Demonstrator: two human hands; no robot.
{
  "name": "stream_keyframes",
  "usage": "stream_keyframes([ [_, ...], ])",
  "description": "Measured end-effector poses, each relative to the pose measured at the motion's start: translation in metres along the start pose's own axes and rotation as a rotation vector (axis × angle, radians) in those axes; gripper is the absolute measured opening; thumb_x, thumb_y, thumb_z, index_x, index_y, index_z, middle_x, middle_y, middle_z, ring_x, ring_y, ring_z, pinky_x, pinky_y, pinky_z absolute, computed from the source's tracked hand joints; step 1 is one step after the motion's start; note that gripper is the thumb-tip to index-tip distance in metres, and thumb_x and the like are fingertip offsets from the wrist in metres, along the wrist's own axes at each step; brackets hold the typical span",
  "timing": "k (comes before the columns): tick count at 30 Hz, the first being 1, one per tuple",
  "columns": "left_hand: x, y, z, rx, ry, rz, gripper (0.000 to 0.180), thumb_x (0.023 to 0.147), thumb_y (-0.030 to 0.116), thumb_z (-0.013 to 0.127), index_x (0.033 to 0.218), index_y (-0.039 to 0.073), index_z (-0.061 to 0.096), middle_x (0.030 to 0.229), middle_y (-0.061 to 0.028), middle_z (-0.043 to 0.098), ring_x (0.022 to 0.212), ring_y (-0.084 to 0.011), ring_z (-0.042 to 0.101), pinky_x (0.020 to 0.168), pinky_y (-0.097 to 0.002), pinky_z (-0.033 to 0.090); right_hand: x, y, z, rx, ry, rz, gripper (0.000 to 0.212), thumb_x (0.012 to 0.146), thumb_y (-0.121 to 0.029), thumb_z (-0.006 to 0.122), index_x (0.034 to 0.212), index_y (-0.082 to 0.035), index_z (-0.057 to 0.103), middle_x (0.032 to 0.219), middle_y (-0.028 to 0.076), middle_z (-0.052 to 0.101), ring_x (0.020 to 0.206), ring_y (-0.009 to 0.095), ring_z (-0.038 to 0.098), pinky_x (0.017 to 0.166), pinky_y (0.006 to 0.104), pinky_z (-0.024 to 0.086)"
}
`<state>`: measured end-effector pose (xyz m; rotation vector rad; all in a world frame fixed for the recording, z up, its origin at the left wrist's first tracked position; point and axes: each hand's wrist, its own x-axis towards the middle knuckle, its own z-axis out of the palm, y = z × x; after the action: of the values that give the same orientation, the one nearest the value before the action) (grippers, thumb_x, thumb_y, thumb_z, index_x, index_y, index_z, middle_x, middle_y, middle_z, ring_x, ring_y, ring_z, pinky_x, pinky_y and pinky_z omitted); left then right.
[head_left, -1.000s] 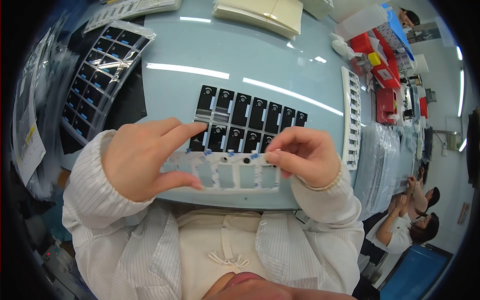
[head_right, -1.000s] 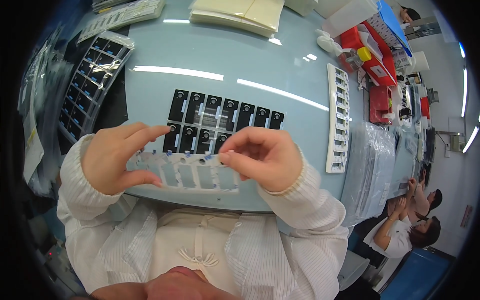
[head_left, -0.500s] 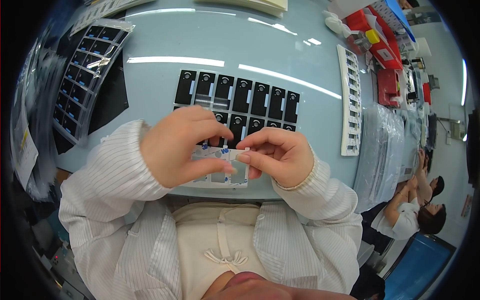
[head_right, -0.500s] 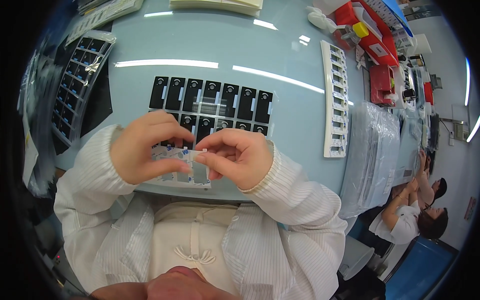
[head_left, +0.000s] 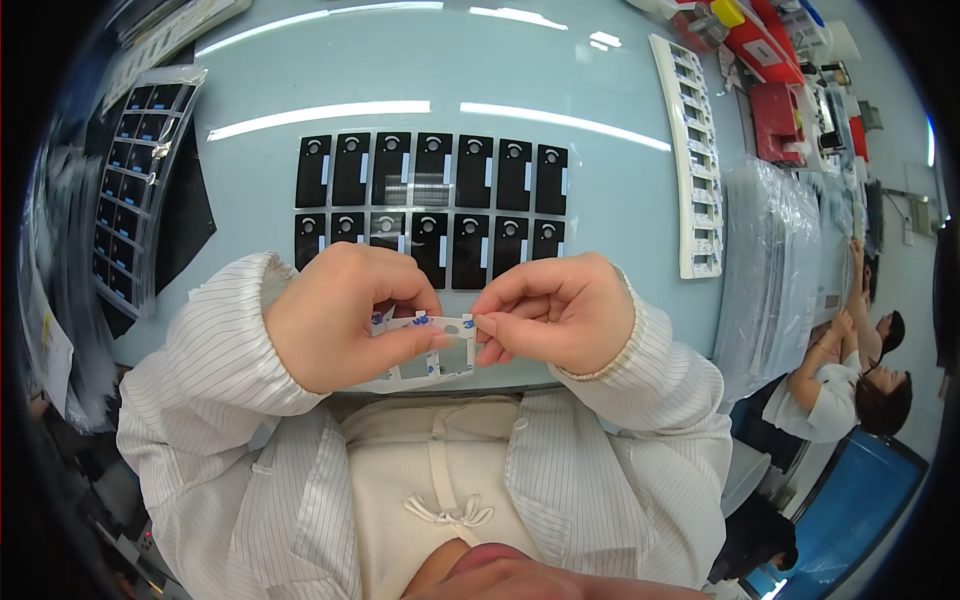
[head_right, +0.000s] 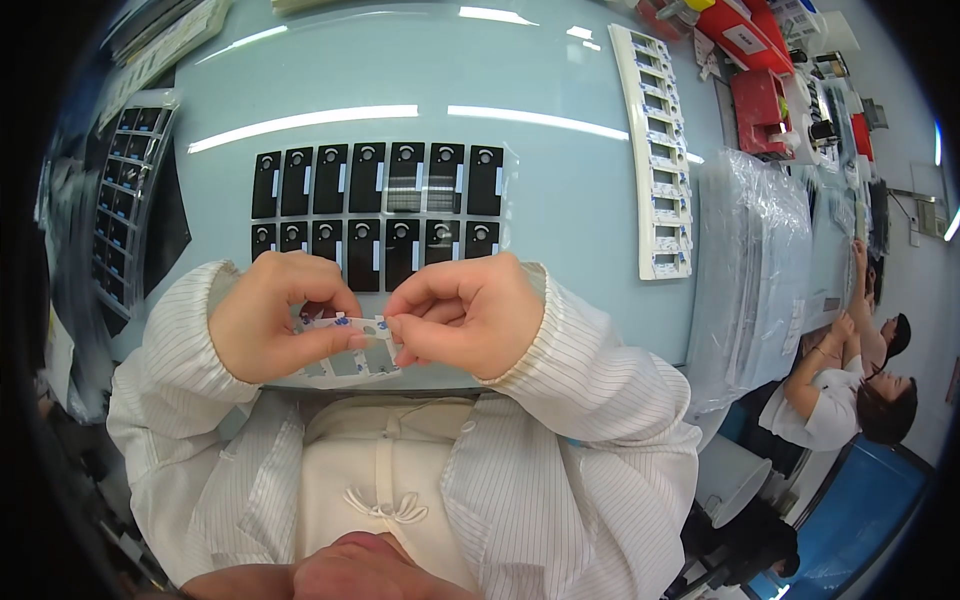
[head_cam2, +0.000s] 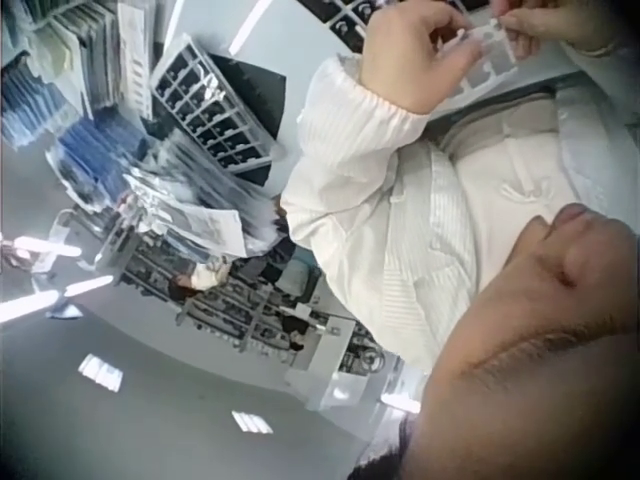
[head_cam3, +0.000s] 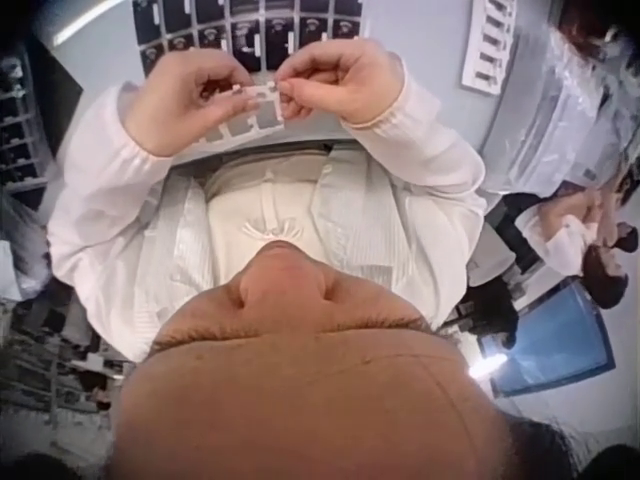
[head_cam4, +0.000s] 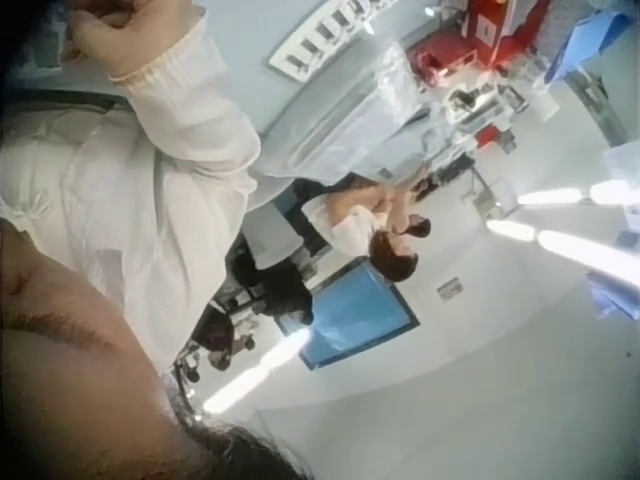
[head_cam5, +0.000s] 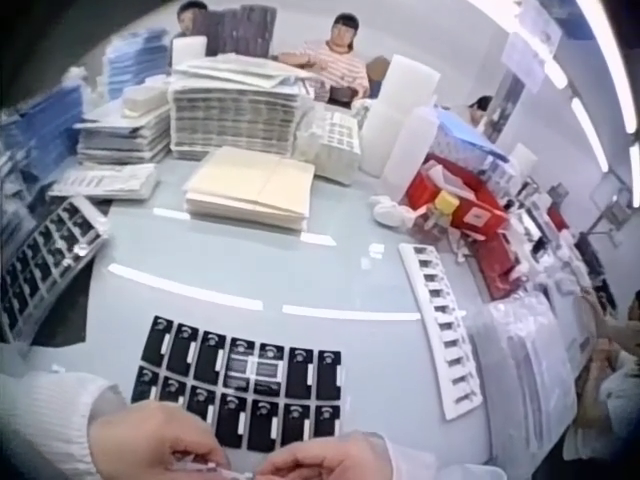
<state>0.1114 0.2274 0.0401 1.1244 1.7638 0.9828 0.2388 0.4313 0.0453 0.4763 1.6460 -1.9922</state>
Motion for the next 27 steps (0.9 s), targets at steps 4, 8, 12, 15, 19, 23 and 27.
stream_keyframes([
  [4,-0.0004,0.0019,0.0008,-0.001,0.008,0.006,0.014,0.079,0.014,0.074,0.08,0.001,0.07,0.068,-0.0092,0.062,0.059,-0.0217,0.057,0.052,-0.0319,0.044,-0.0007,-0.0026,0.0001,-0.025,-0.003,0.029,0.012,0.088,0.003,0.062,0.098,0.009,0.066,0.087,0.013,0.07,0.08,0.02,0.072,0.072,0.0292,0.06],
  [8,-0.0011,0.0041,0.0019,0.034,0.02,0.003,0.015,0.079,0.015,0.076,0.08,0.001,0.07,0.068,-0.0084,0.062,0.059,-0.0215,0.057,0.052,-0.0316,0.044,0.0004,-0.0012,-0.0018,0.062,-0.029,0.044,0.012,0.087,0.003,0.063,0.097,0.008,0.066,0.086,0.013,0.07,0.075,0.017,0.071,0.07,0.0275,0.06],
  [12,-0.0015,0.0033,0.0031,0.026,0.04,0.013,0.016,0.077,0.018,0.079,0.079,0.003,0.071,0.07,-0.0072,0.062,0.062,-0.0213,0.057,0.056,-0.0316,0.045,0.0003,-0.0033,-0.0052,0.084,-0.076,0.096,0.012,0.086,0.0,0.066,0.095,0.006,0.068,0.081,0.011,0.069,0.063,0.012,0.067,0.059,0.0221,0.055],
  [15,-0.0032,0.0023,0.0043,0.019,0.06,0.04,0.015,0.076,0.017,0.08,0.079,0.005,0.072,0.071,-0.0064,0.062,0.066,-0.0211,0.058,0.06,-0.032,0.045,0.0004,-0.0036,-0.0059,0.142,-0.12,0.124,0.012,0.085,-0.001,0.067,0.095,0.005,0.069,0.077,0.01,0.069,0.057,0.011,0.063,0.053,0.0202,0.051],
  [19,-0.0055,0.0027,0.0067,0.028,0.106,0.075,0.014,0.068,0.011,0.084,0.076,0.009,0.073,0.072,-0.002,0.065,0.069,-0.017,0.057,0.066,-0.0298,0.04,0.0009,-0.0046,-0.0055,0.225,-0.144,0.194,0.011,0.085,0.0,0.068,0.094,0.004,0.069,0.075,0.01,0.068,0.052,0.009,0.06,0.047,0.0197,0.047],
  [23,-0.0068,0.0015,0.0076,0.06,0.141,0.133,0.016,0.065,0.011,0.084,0.077,0.01,0.074,0.072,-0.0006,0.062,0.069,-0.0163,0.055,0.067,-0.0298,0.038,0.0032,-0.0014,-0.0057,0.277,-0.21,0.197,0.011,0.085,0.002,0.067,0.095,0.004,0.069,0.075,0.01,0.068,0.051,0.009,0.06,0.046,0.0195,0.045],
  [27,-0.008,0.0019,0.0073,0.132,0.166,0.218,0.015,0.067,0.014,0.084,0.079,0.012,0.075,0.071,0.0008,0.06,0.069,-0.0164,0.056,0.066,-0.03,0.04,0.0026,-0.0069,-0.0022,0.279,-0.246,0.247,0.012,0.085,0.003,0.066,0.096,0.004,0.068,0.077,0.011,0.069,0.051,0.008,0.059,0.046,0.0189,0.045],
])
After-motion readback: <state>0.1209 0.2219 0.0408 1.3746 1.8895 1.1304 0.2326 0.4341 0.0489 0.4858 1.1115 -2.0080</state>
